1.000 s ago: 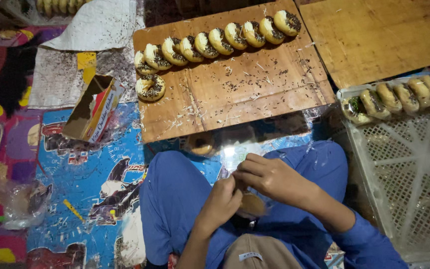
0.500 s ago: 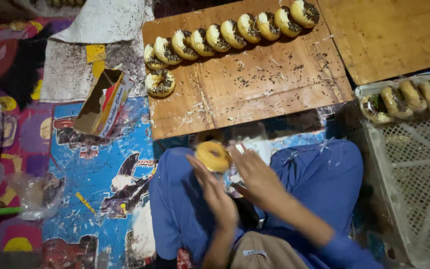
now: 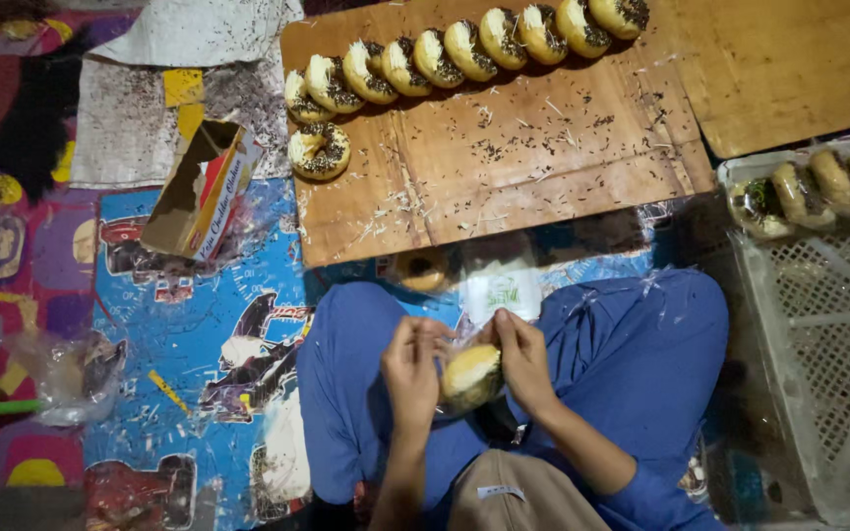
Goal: The person sits on the floor and repeatedly picks up doughnuts from a wooden board, places them into small plastic bags, and arranges the filled bags into a white plastic crate.
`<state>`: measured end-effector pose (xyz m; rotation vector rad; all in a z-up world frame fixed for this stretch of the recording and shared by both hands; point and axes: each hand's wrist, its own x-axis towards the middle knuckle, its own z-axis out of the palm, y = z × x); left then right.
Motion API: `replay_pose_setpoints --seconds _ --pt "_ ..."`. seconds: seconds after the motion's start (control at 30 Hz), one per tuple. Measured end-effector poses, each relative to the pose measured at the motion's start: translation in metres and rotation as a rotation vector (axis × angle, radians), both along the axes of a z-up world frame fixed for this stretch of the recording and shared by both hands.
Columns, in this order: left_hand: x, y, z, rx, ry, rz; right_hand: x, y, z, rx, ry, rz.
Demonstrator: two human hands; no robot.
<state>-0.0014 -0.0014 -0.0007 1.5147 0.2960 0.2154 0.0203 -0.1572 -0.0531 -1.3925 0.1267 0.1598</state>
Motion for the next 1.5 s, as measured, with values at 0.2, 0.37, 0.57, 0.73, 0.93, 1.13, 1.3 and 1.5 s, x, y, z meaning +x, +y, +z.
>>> replay_pose_setpoints --seconds 0.2,0.37,0.57,0.73,0.93,1.13,1.3,1.5 --pt "-0.012 0.017 0.006 0.053 -0.243 -0.078 0.013 0.01 -0.009 -0.056 -0.013 0.015" --pt "-0.028 0.022 -0.016 -0.006 -0.038 -0.079 0.007 0.017 -0.012 -0.104 -0.038 0.012" --pt "0.001 0.03 -0.038 -0.062 0.154 0.309 0.025 0.034 -0.026 -0.111 0.046 -0.09" --pt "-0.006 0.057 -0.033 0.423 -0.13 0.436 0.027 0.063 -0.056 -0.032 -0.019 -0.131" --pt "-0.043 0.078 -0.078 0.443 0.225 0.418 -0.007 0.07 -0.128 -0.118 0.359 0.249" --pt "0.017 0.096 -0.152 0.017 0.022 0.282 0.12 -0.021 -0.184 -0.844 -0.043 0.321" --pt "0.109 0.086 -0.193 0.697 0.165 0.243 0.176 -0.058 -0.205 -1.47 -0.147 0.652" --pt "0.11 0.072 -0.153 1.097 -0.008 0.31 0.186 -0.038 -0.211 -1.474 -0.485 0.536"
